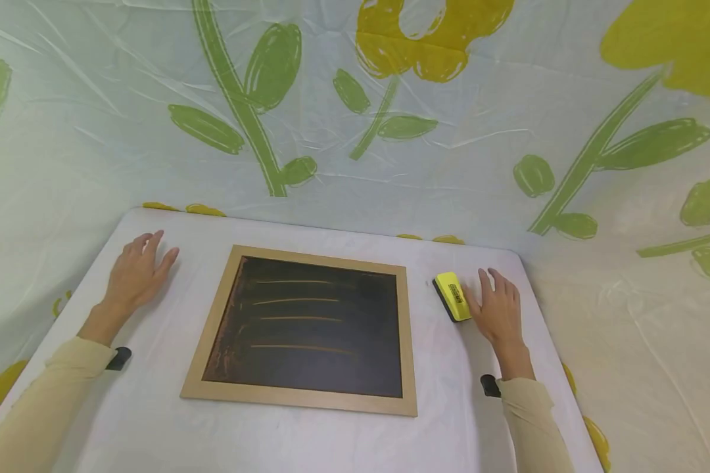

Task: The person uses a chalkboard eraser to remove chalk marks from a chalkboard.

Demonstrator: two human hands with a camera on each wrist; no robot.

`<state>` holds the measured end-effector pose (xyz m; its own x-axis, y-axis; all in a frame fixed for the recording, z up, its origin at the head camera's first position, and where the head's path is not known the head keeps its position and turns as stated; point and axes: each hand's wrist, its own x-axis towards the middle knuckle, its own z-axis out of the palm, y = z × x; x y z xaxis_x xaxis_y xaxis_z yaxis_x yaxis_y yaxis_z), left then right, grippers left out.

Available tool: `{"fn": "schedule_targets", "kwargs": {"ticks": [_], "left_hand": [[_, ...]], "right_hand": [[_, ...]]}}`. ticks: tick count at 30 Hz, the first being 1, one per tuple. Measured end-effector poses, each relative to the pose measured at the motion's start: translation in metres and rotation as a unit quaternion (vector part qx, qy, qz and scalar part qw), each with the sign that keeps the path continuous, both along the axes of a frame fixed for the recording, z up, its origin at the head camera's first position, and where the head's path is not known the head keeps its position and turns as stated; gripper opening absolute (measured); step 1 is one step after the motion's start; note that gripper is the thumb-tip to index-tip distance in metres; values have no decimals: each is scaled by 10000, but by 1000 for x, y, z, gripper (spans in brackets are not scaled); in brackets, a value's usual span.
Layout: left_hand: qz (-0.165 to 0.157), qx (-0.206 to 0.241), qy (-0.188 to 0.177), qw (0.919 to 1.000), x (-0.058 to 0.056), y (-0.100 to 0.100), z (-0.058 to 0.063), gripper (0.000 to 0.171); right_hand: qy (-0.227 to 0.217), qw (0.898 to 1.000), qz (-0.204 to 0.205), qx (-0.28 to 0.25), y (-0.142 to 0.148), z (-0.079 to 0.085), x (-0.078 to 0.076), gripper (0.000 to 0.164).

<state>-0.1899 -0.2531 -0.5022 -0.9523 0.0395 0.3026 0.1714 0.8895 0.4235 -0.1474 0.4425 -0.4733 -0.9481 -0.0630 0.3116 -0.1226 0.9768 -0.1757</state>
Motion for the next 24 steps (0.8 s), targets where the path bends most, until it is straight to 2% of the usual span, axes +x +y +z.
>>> {"fn": "schedule_targets", "kwargs": {"ticks": [5,13,24], "left_hand": [[102,280,-107,9995,5,8,4,58],[163,677,-336,9970,12,19,4,60],[42,1189,-319,9924,17,36,3,58]], "right_hand": [[465,9988,159,46,-2,-2,-2,52],[901,9953,340,-131,-7,-6,-5,47],[1165,9910,520,-414,-16,-13,-5,46]]}}
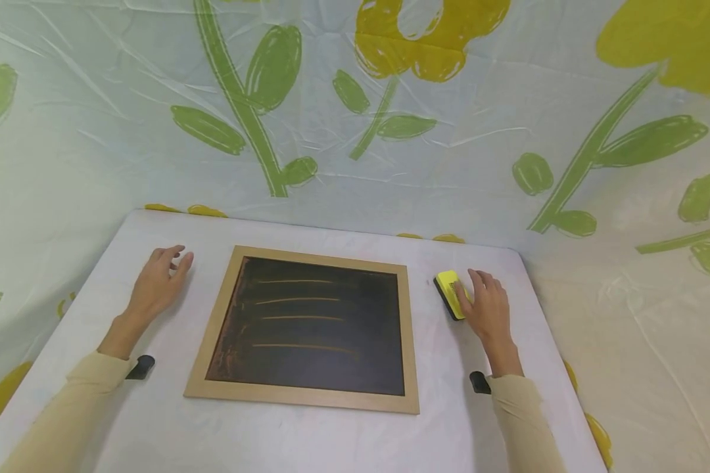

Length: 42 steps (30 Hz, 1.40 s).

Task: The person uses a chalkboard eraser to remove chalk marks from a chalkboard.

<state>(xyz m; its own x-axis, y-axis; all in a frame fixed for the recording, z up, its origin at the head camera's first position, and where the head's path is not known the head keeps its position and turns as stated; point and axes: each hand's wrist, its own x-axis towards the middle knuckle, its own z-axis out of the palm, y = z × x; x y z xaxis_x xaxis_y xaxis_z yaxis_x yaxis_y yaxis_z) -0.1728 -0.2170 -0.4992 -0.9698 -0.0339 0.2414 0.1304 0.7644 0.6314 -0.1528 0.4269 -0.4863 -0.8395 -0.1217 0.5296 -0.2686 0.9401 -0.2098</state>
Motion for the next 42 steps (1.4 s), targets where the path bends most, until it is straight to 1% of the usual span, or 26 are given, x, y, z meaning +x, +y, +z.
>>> {"fn": "schedule_targets", "kwargs": {"ticks": [4,10,15,23,29,33,37,40,42], "left_hand": [[-7,216,-91,9997,2,6,-2,58],[-40,405,-191,9990,1,14,-6,55],[-141,556,-218,9981,1,22,-6,48],[-251,810,-298,9960,2,34,-10,43],[-320,920,-256,9949,2,41,-15,39],[-402,927,-410,9940,3,44,-16,36],[-513,939,-688,9919,4,45,-16,36],[-566,994,-704,9909,4,46,-18,34],[-578,1078,-625,9905,3,48,-19,33]], "right_hand": [[-62,9999,4,-136,-2,-4,-1,46],[-511,9981,-149,-319,-11,-6,1,49],[-725,9963,-287,-366,-15,-8,1,52],[-1284,9891,-551,-461,-22,-12,0,61],[-1612,9832,-703,-487,-24,-12,-1,70],[-1710,9816,-723,-442,-25,-13,-1,71],[-1717,9814,-761,-404,-26,-14,-2,71],[-1807,9788,-855,-447,-28,-14,-1,70],[-1919,9756,-948,-483,-29,-15,-1,71]]}}
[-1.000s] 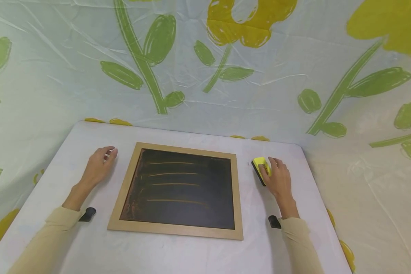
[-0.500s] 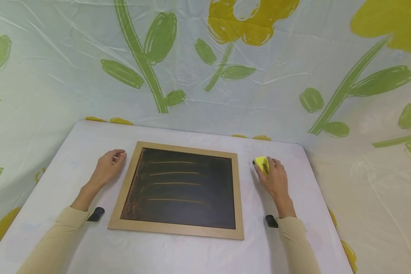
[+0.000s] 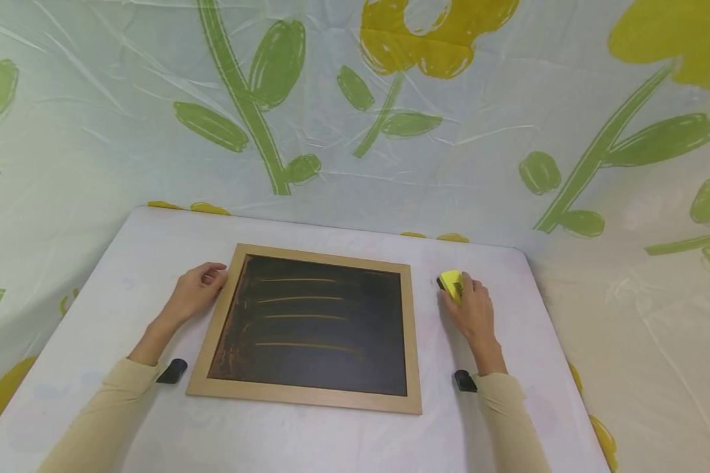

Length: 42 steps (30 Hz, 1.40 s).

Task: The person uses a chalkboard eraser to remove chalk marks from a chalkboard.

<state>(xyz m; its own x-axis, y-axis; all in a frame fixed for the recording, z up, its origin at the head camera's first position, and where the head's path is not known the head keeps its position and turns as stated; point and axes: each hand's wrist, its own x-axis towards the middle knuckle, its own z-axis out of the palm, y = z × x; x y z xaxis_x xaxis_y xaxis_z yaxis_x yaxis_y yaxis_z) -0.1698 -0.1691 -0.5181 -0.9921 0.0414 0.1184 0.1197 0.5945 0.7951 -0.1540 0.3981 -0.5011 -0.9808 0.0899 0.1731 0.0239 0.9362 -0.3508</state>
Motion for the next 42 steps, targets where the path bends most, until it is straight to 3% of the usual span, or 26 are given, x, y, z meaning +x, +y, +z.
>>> {"fn": "schedule_targets", "kwargs": {"ticks": [3,13,35,42], "left_hand": [[-61,98,85,9999,-1,1,-2,32],[-198,26,-269,9994,-3,1,0,34],[-166,72,-630,9978,-4,0,5,33],[-196,98,-732,9971,-5,2,9,34]], "right_hand": [[-161,9998,-121,-19,-1,1,-1,71],[-380,9990,-248,-37,-4,5,-3,69],[188,9981,553,176,-10,26,-9,62],[93,9973,693,240,-19,34,-12,64]]}}
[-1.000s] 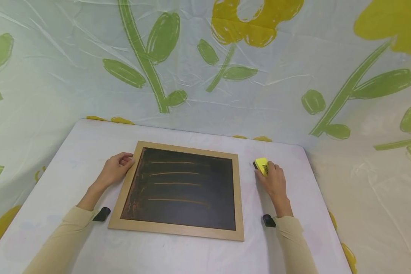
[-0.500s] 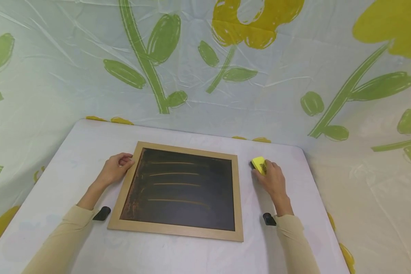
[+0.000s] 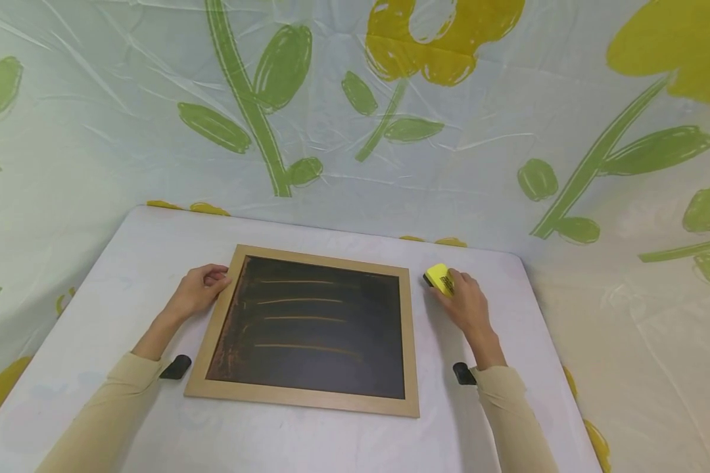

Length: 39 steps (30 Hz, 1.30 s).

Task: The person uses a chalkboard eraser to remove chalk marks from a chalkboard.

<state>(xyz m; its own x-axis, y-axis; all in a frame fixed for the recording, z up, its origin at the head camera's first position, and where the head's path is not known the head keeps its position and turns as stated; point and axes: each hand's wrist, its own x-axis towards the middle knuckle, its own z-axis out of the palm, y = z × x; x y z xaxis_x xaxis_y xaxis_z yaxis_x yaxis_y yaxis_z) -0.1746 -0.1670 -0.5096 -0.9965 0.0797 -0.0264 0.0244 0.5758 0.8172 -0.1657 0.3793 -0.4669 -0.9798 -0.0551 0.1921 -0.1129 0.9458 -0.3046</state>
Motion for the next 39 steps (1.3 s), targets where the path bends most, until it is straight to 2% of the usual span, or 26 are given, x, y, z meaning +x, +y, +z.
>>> {"fn": "schedule_targets", "kwargs": {"ticks": [11,25,32,39], "left_hand": [[-116,400,-335,9986,0,-1,9,36],[-56,396,-414,9983,1,0,9,37],[-91,609,-515,9968,0,-1,7,37],[-133,725,-512,9960,-1,-2,4,37]], "right_hand": [[-128,9996,239,-44,-22,15,-2,62],[-125,9979,637,21,-45,21,-9,63],[8,9960,873,197,-58,21,-13,62],[-110,9938,1061,325,-71,21,-15,61]]}}
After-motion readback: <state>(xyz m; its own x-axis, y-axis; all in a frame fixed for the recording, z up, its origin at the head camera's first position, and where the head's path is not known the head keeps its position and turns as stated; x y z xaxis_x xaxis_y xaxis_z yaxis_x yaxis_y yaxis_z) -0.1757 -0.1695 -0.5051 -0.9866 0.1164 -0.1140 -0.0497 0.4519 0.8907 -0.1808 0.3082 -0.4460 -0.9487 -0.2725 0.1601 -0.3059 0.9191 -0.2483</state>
